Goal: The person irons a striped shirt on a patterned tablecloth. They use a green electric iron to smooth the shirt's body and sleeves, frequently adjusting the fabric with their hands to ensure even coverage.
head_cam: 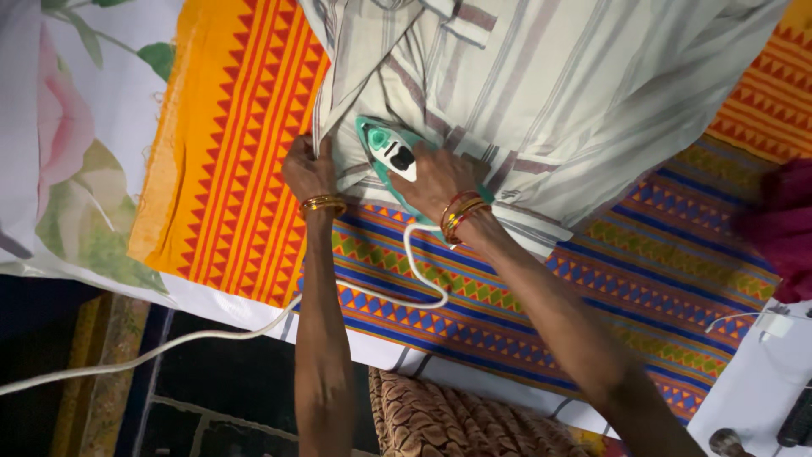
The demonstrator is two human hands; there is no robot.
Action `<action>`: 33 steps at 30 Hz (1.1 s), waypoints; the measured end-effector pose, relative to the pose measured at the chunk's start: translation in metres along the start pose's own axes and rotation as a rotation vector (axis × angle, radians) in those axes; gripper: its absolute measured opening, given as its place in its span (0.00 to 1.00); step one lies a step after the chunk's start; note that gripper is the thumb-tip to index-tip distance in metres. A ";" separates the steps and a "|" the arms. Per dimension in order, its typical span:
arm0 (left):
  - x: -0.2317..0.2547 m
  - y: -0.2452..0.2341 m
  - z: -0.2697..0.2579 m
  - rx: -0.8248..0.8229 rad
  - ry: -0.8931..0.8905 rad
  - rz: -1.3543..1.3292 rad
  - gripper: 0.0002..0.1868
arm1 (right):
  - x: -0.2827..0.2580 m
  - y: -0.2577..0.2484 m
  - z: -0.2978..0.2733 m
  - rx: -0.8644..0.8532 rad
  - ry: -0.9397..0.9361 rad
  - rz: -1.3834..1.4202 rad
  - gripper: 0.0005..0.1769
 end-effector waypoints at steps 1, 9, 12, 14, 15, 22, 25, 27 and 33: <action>-0.003 0.001 0.000 -0.025 -0.023 -0.035 0.14 | -0.001 0.000 0.000 0.011 -0.009 0.010 0.28; 0.003 -0.002 0.001 0.072 0.070 0.058 0.15 | 0.032 0.002 -0.086 0.019 0.148 0.179 0.26; 0.002 -0.003 0.000 0.096 0.059 0.076 0.15 | 0.063 0.005 -0.119 0.023 0.395 0.128 0.26; 0.000 -0.003 -0.002 0.114 0.070 0.100 0.15 | 0.077 0.009 -0.121 -0.031 0.459 0.043 0.28; 0.001 -0.004 -0.003 0.130 0.095 0.112 0.15 | 0.083 0.009 -0.120 -0.055 0.490 0.001 0.30; -0.015 -0.002 -0.002 0.123 0.079 0.100 0.18 | 0.080 -0.030 -0.078 0.360 0.303 -0.049 0.28; -0.019 -0.009 -0.010 0.057 0.040 0.003 0.18 | 0.085 -0.026 -0.091 0.289 0.325 -0.020 0.29; -0.016 -0.013 -0.017 -0.002 -0.002 0.073 0.23 | 0.090 -0.018 -0.115 0.218 0.353 0.022 0.28; 0.005 -0.025 -0.049 -0.233 0.152 0.170 0.27 | 0.110 0.000 -0.177 -0.055 0.280 -0.157 0.35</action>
Point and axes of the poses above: each hand's wrist, its own z-axis towards the middle knuckle, its own y-axis out of the palm, x = y × z, the point moved 9 cm from there along z, towards the middle knuckle, and after that the axes turned 14 degrees about -y, right-handed, at the moved point
